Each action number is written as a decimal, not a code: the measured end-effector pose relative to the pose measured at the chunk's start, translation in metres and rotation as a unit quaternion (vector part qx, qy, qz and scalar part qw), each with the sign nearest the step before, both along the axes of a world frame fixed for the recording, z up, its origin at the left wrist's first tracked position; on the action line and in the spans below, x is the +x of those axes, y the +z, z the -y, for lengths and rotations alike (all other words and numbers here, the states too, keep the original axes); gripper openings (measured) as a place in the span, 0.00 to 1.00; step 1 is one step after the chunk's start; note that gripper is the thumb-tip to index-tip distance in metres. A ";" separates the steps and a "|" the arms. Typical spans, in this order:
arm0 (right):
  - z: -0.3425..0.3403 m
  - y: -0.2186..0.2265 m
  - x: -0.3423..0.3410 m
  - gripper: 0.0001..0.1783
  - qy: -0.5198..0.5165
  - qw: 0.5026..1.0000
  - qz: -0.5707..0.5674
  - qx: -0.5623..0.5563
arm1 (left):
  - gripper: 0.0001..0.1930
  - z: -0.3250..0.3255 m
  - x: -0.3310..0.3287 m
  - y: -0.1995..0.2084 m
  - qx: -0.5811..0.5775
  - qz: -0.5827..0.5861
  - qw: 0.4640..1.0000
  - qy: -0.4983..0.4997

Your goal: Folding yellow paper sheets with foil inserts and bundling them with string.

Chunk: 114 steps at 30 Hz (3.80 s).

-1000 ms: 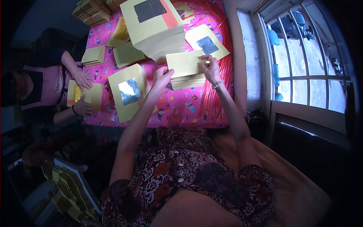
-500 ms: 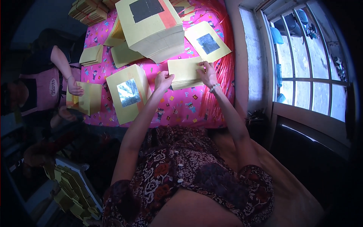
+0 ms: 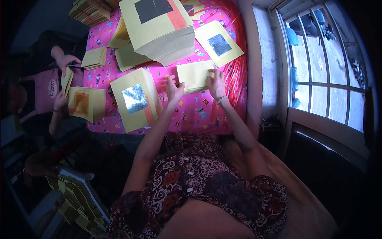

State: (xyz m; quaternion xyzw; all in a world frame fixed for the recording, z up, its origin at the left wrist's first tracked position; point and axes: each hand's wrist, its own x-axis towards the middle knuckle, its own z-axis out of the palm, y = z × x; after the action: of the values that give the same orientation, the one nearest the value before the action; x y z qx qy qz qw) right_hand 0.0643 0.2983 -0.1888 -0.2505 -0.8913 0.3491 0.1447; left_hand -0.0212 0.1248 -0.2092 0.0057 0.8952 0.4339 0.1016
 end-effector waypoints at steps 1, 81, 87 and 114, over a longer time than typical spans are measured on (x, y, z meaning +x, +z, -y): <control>0.006 0.000 -0.002 0.21 0.006 0.999 -0.042 -0.032 | 0.24 0.004 0.001 -0.012 -0.001 -0.001 1.000 0.005; 0.006 0.034 -0.010 0.28 0.178 0.958 0.116 0.195 | 0.23 0.029 0.012 0.082 -0.041 -0.168 0.939 -0.299; 0.006 0.042 -0.015 0.26 0.166 0.951 0.097 0.243 | 0.17 0.136 0.020 0.139 0.020 -0.218 0.945 -0.241; 0.180 0.094 -0.023 0.18 0.516 0.841 0.024 0.164 | 0.17 0.259 0.026 0.118 -0.059 -0.180 0.938 -0.290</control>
State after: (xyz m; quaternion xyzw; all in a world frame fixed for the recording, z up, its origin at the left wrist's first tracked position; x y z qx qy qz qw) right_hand 0.0409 0.1180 -0.0943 0.2643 -0.9391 0.2162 -0.0390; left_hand 0.0046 -0.1339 -0.0912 0.3370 0.8821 0.3235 0.0600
